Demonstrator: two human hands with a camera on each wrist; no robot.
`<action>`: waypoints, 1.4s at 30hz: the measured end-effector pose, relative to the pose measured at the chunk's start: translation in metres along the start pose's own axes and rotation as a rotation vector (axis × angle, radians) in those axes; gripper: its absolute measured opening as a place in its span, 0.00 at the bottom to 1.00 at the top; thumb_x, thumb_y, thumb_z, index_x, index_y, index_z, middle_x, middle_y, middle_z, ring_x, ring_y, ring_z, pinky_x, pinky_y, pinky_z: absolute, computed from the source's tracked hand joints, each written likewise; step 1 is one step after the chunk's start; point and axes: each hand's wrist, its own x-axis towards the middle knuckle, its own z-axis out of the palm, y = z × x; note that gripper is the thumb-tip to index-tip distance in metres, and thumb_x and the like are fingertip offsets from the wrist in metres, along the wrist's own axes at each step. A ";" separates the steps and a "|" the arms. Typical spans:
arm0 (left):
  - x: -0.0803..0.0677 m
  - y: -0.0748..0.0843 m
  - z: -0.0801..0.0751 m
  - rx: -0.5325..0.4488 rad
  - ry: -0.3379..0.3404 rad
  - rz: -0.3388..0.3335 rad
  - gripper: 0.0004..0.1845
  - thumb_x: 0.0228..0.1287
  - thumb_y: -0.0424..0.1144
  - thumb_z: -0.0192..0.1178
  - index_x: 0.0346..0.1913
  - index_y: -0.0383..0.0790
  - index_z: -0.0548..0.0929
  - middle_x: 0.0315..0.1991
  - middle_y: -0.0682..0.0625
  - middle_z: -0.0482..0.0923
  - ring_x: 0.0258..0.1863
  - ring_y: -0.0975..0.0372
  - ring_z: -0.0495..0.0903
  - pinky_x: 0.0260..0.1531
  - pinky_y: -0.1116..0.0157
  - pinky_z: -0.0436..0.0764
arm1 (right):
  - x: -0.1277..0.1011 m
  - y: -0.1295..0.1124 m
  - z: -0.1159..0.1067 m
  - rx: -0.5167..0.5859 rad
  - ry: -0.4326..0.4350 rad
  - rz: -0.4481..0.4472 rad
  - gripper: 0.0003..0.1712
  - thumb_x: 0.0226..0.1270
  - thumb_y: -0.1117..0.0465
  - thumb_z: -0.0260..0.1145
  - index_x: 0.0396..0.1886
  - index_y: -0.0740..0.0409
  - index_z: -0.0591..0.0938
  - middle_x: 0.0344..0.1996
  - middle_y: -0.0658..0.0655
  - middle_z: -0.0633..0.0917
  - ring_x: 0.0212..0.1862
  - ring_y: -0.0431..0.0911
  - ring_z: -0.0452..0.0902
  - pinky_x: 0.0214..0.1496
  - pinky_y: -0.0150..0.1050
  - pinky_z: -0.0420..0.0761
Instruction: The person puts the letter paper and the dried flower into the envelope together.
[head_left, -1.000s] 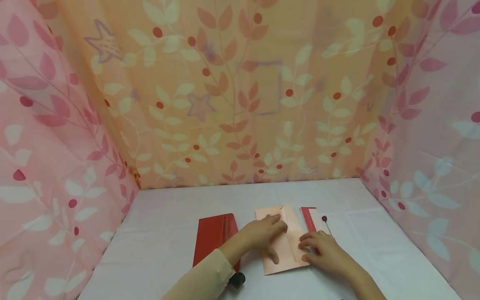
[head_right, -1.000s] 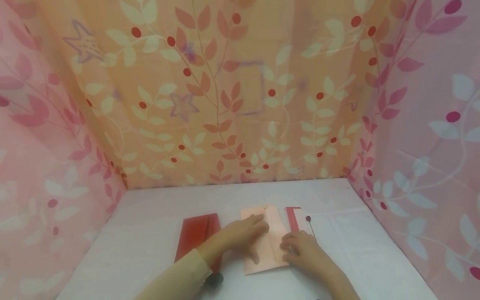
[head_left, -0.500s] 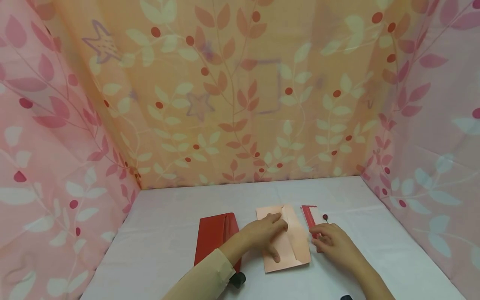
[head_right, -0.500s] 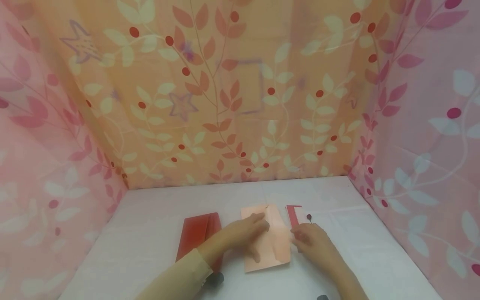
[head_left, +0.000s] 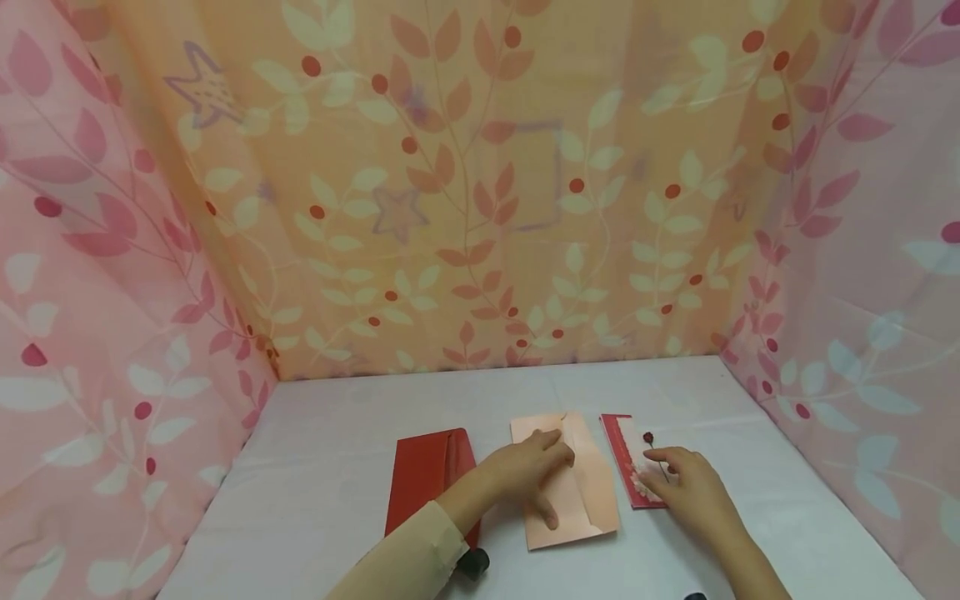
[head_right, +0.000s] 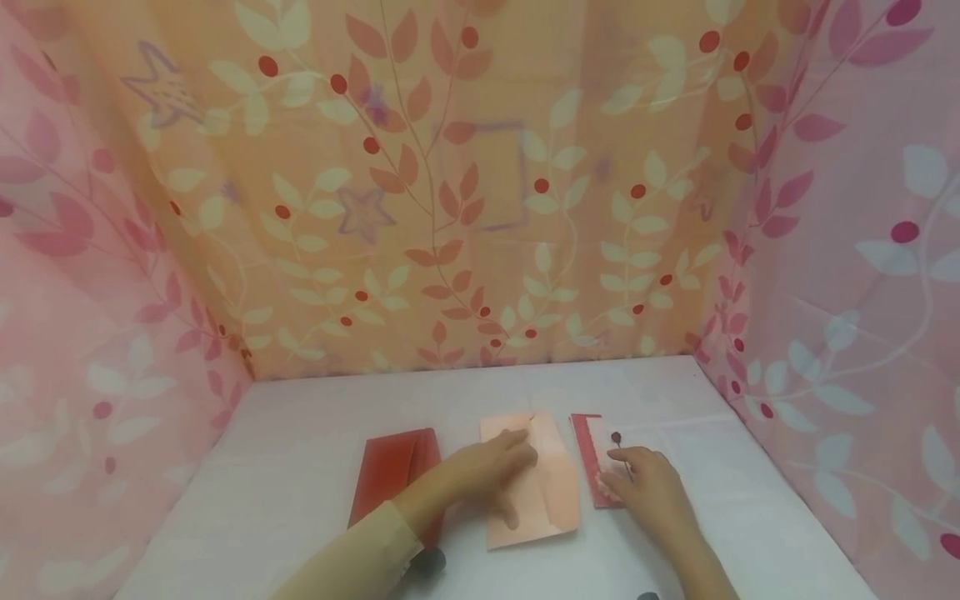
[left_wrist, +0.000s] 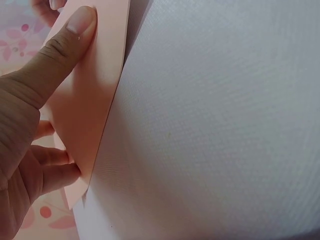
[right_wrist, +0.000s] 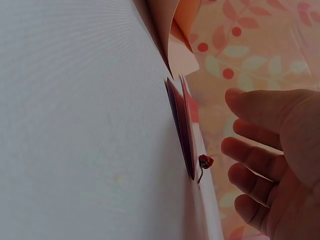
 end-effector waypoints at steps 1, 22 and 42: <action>0.000 -0.001 0.000 0.004 0.003 0.003 0.46 0.36 0.70 0.78 0.62 0.67 0.70 0.78 0.56 0.59 0.78 0.51 0.61 0.58 0.54 0.82 | 0.000 0.001 0.000 -0.001 -0.012 0.022 0.26 0.63 0.49 0.76 0.57 0.57 0.85 0.53 0.62 0.86 0.53 0.58 0.80 0.55 0.63 0.79; -0.003 0.001 -0.002 -0.020 0.010 0.012 0.46 0.36 0.67 0.80 0.61 0.65 0.70 0.78 0.53 0.59 0.78 0.48 0.61 0.59 0.53 0.81 | 0.002 0.014 0.013 -0.185 -0.065 0.138 0.44 0.50 0.34 0.78 0.54 0.65 0.85 0.42 0.63 0.87 0.47 0.64 0.82 0.47 0.64 0.78; -0.001 0.002 -0.002 -0.014 0.004 0.013 0.46 0.36 0.67 0.80 0.61 0.64 0.70 0.77 0.54 0.60 0.77 0.51 0.62 0.57 0.56 0.82 | 0.000 0.002 0.015 -0.042 -0.036 0.320 0.42 0.49 0.45 0.83 0.58 0.65 0.80 0.33 0.53 0.83 0.38 0.52 0.79 0.39 0.53 0.68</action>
